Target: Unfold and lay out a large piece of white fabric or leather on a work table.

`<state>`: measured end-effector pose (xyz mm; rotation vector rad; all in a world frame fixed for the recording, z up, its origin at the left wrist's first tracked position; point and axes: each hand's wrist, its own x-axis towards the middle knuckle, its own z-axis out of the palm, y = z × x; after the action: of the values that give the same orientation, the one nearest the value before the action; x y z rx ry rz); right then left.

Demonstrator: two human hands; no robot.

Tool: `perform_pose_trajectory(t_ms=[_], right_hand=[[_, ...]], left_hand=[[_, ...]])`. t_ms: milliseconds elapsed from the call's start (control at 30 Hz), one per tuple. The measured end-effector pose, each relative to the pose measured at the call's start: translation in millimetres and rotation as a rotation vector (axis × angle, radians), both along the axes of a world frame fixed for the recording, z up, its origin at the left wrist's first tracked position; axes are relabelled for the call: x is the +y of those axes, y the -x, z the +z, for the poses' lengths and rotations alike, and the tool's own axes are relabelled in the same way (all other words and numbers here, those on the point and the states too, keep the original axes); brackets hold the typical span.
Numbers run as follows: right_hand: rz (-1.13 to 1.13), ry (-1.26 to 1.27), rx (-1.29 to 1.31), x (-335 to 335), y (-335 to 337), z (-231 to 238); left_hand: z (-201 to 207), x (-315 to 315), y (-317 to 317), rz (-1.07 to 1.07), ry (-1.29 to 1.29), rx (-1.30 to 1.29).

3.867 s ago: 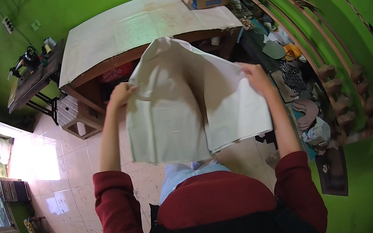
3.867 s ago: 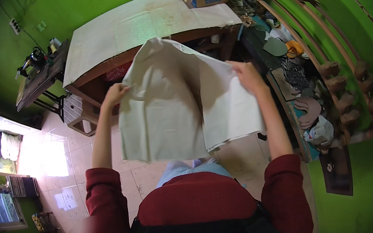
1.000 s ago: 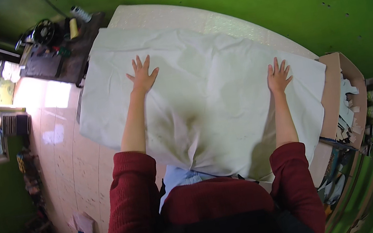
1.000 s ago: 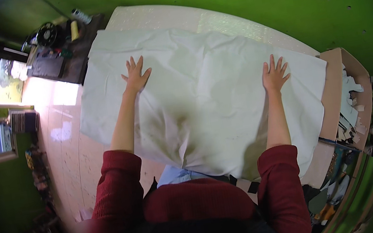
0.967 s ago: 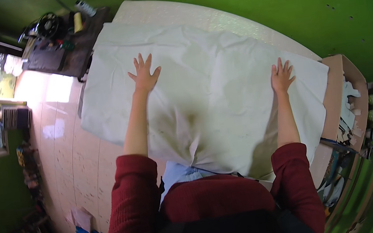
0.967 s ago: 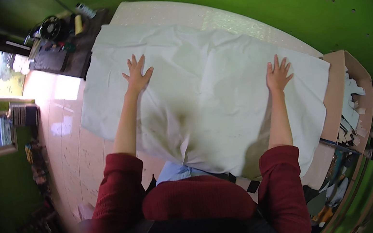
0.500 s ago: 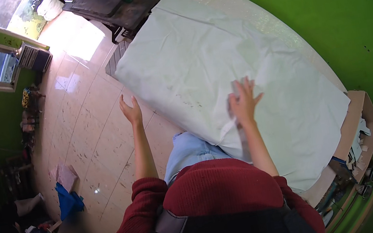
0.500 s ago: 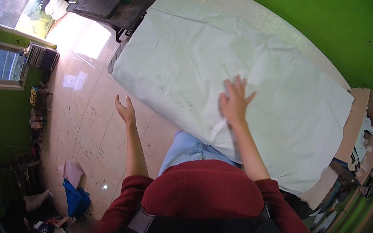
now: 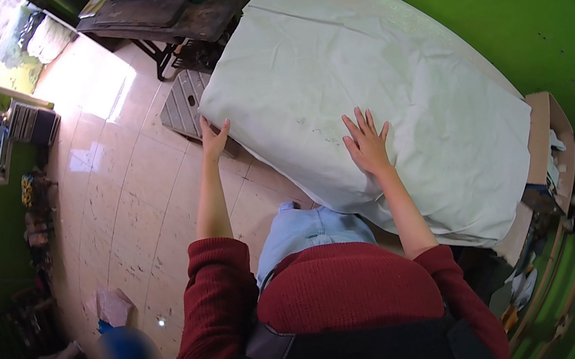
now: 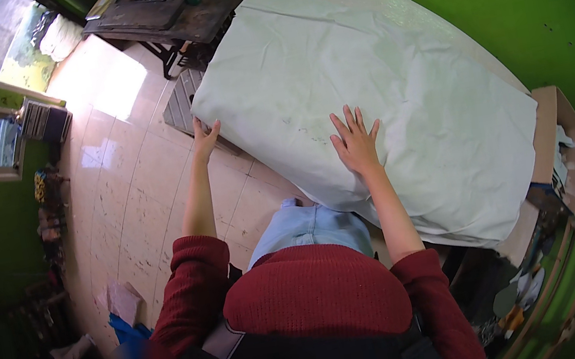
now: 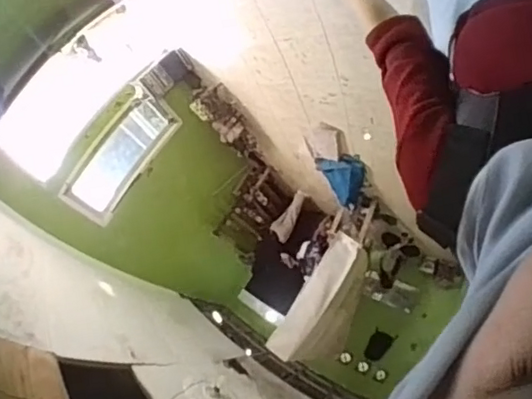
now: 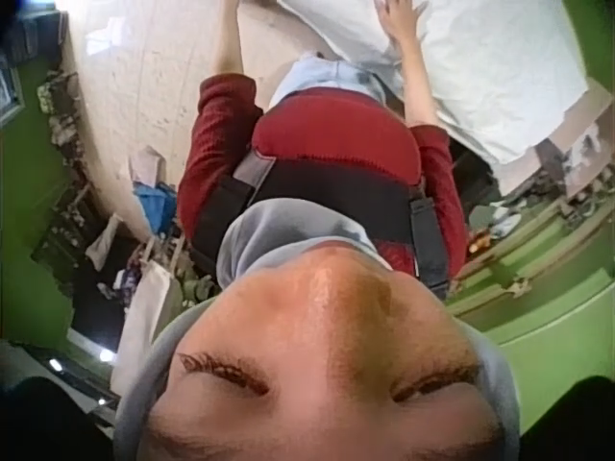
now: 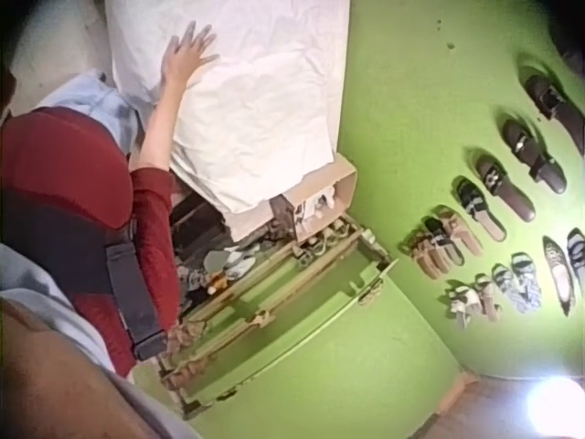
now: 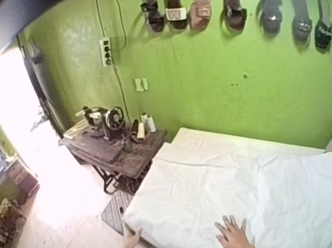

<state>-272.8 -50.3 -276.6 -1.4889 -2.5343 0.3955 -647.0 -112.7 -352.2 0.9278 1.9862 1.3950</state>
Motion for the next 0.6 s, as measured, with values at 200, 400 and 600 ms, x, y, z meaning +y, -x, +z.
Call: perform_pose_trajectory(t_ms=[200, 400, 600], right_hand=[[-0.044, -0.04, -0.042, 0.7, 4.0, -1.8], [-0.074, -0.019, -0.094, 3.1, 8.7, 1.7], [-0.131, 0.033, -0.11, 1.5, 12.2, 5.9]], left_hand=[[21.3, -14.3, 23.8, 0.015, 0.215, 0.251], [48.4, -31.0, 54.4, -0.163, 0.267, 0.316], [95.4, -43.4, 73.2, -0.498, 0.323, -0.3]])
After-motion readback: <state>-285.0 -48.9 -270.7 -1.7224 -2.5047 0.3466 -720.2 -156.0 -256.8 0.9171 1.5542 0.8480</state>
